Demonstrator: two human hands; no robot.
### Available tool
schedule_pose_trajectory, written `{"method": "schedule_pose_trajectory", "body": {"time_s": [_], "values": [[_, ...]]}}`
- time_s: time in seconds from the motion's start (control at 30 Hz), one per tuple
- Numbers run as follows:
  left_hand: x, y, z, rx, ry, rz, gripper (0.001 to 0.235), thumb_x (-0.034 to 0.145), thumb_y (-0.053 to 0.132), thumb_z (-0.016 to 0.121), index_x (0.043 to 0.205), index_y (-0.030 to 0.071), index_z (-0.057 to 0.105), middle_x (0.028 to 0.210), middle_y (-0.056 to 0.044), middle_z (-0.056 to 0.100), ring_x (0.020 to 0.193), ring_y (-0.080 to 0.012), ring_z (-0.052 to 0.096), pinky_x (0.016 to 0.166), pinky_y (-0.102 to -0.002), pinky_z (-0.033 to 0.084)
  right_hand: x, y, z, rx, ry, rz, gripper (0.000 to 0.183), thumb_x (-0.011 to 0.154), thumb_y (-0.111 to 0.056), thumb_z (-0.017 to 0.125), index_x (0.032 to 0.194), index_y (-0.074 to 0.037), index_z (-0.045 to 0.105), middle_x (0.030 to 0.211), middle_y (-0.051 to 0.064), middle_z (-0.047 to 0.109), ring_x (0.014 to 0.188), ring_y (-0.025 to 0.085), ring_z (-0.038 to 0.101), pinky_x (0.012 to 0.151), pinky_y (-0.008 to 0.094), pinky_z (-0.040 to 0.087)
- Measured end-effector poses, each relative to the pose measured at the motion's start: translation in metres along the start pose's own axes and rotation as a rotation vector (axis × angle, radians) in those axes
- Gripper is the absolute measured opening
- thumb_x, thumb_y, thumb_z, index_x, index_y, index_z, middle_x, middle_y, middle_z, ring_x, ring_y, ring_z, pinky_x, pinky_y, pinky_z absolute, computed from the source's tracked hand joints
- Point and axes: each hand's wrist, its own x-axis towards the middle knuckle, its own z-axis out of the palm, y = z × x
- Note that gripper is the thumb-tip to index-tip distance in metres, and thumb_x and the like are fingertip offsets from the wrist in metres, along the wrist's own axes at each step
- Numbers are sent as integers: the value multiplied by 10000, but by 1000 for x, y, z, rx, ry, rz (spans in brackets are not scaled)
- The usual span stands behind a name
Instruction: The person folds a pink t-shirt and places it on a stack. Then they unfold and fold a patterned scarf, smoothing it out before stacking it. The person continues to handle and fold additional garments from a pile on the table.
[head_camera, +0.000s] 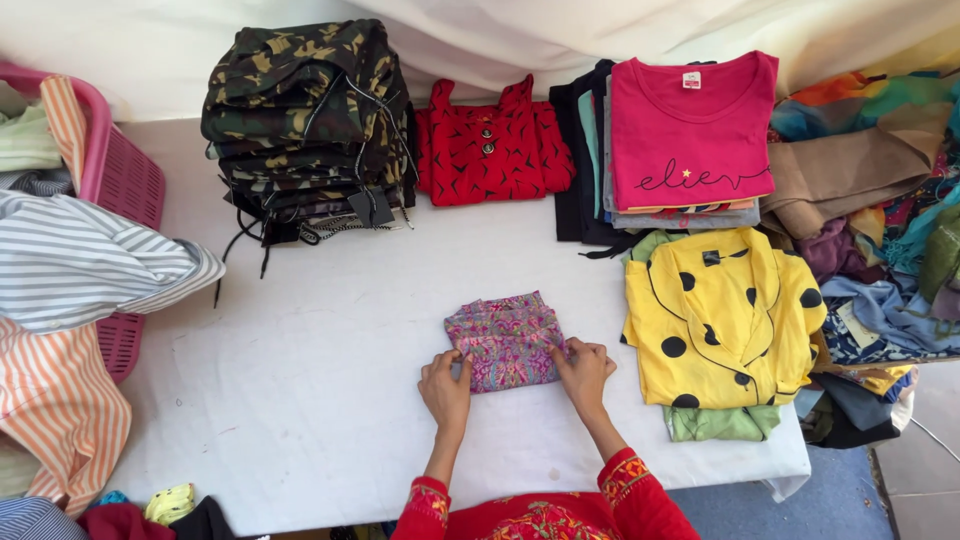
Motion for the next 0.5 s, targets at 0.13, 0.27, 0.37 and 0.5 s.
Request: {"method": "schedule_pose_trajectory", "body": {"time_s": [0.13, 0.27, 0.37, 0.5], "values": [[5, 6, 3, 90, 21, -7, 441, 838, 302, 747, 1245, 150, 667, 1284, -60, 629, 1229, -282, 568, 1052, -442, 435, -6, -19, -14, 74, 203, -107, 474, 794, -316, 754, 1209, -112, 651, 1183, 96, 648, 1238, 292, 505, 1061, 493, 323], [10, 6, 12, 201, 87, 540, 628, 1005, 374, 602, 1546, 108, 424, 1606, -103, 425, 1506, -284, 353, 1211, -523, 248, -5, -47, -17, -57, 178, -437, 615, 923, -266, 642, 1497, -150, 456, 1563, 111, 407, 1479, 316, 344, 1202, 550, 202], [22, -1, 18, 313, -125, 651, 734, 980, 475, 570, 1572, 106, 341, 1653, -100, 301, 1530, -270, 225, 1226, -562, 129, 0, -47, -3, -218, 71, -594, 640, 982, -344, 590, 1558, -158, 381, 1646, 97, 306, 1535, 293, 268, 1230, 555, 138], [36, -7, 13, 349, -303, 656, 755, 976, 509, 567, 1583, 139, 310, 1667, -57, 244, 1537, -255, 145, 1223, -579, 82, 9, -44, -2, -185, -12, -551, 782, 957, -433, 621, 1594, -131, 282, 1667, 91, 253, 1524, 282, 277, 1222, 546, 149]]}}
